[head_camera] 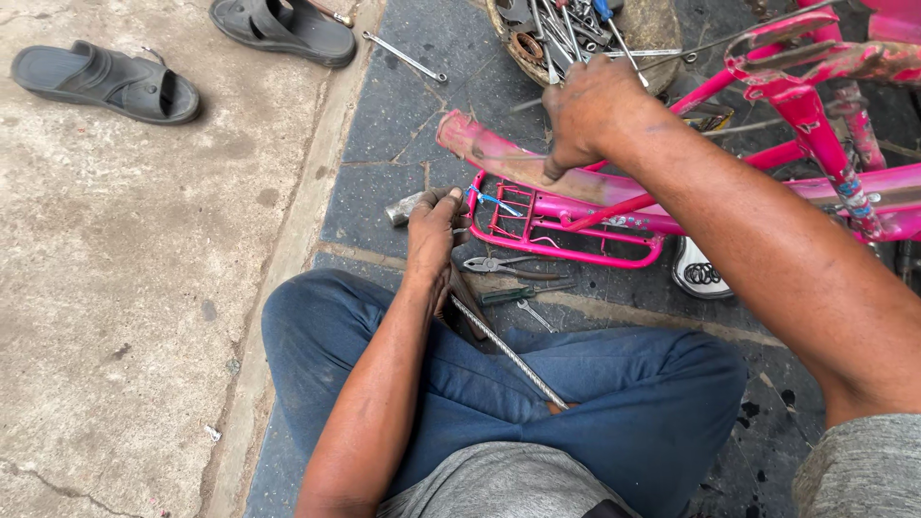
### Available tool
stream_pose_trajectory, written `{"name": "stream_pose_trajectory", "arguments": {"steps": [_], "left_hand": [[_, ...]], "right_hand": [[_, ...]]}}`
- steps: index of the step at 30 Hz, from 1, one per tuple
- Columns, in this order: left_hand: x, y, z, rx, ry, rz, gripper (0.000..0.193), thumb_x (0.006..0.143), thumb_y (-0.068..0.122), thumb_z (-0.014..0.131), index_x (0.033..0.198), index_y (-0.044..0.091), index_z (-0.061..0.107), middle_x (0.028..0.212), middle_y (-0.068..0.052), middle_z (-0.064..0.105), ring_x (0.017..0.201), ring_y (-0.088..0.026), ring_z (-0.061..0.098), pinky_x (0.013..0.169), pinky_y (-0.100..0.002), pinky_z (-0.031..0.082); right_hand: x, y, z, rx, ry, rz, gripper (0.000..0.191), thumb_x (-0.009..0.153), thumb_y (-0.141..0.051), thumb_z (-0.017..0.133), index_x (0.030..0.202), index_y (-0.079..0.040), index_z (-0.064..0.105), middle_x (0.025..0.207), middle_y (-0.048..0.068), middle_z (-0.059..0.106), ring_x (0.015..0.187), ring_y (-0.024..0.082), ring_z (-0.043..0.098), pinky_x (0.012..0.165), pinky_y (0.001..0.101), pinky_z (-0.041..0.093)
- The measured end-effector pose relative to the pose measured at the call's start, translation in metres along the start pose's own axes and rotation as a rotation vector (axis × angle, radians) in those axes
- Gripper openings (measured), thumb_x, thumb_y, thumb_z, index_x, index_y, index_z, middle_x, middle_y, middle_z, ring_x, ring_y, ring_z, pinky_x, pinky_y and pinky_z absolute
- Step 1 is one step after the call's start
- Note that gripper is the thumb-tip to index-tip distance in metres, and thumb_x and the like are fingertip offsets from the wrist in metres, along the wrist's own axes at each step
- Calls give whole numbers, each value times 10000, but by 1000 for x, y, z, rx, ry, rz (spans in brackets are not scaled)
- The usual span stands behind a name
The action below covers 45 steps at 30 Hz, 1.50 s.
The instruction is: The person sits on the floor beside an upside-down pink bicycle and works on its brake cable. They pick a cable fitting from a bowl of parts, fit it to the cable end with pliers, thread the cable along the frame, and use a screwdriver on the cable anchor near the rear rack.
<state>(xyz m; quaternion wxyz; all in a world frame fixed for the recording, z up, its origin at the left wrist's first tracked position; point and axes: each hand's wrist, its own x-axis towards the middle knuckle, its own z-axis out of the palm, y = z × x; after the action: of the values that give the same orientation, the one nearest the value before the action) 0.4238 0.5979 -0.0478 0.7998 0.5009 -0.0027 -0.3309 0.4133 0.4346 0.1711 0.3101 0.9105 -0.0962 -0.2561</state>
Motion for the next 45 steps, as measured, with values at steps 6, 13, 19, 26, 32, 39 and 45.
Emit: {"name": "stream_pose_trajectory", "arguments": {"steps": [6,13,19,26,32,39,45], "left_hand": [[6,4,1,-49,62,54,304,967,263,609,1161,28,625,909,-31,670,753,-110,609,655,-281,507],[7,8,-4,-70,119,33,343,950,263,607,1198,25,599,940,-47,652,757,-120,607,637,-284,514],[13,5,-8,-70,88,-4,383,954,291,600,1227,23,607,954,-52,650,774,-120,598,630,-281,515],[17,-1,9,64,-66,-58,606,950,561,514,1231,38,631,943,-52,632,781,-133,601,631,-302,488],[21,4,14,30,-141,-180,780,842,782,479,1225,124,649,907,-18,650,761,-118,587,636,-289,460],[36,5,38,-191,-246,-201,774,826,811,542,1100,96,653,883,-44,640,713,-109,620,614,-285,503],[46,-5,33,-344,-154,-93,821,824,881,489,1032,98,625,813,-1,577,700,-94,577,603,-264,460]], "right_hand": [[17,-9,-17,112,205,-30,1242,570,-881,777,1413,-9,509,1321,253,565,1261,445,490,969,582,438],[42,-57,-11,-56,32,-36,1300,551,-914,767,1408,28,506,1344,204,565,1280,391,494,1002,539,429],[26,-35,6,-176,-34,7,1276,541,-894,781,1412,5,536,1323,169,597,1236,345,536,976,509,445],[2,-25,29,-206,-20,6,1315,545,-905,763,1446,14,491,1360,180,576,1250,361,527,993,524,425],[-2,-25,30,-153,-42,11,1308,568,-901,758,1446,27,479,1364,203,569,1264,381,518,1005,536,415],[-6,-25,25,-220,-57,-32,1270,601,-884,742,1428,55,523,1362,216,603,1272,392,547,1074,573,383],[5,-27,23,-199,-25,-23,1365,566,-927,723,1479,46,436,1348,239,580,1261,419,521,1049,569,367]]}}
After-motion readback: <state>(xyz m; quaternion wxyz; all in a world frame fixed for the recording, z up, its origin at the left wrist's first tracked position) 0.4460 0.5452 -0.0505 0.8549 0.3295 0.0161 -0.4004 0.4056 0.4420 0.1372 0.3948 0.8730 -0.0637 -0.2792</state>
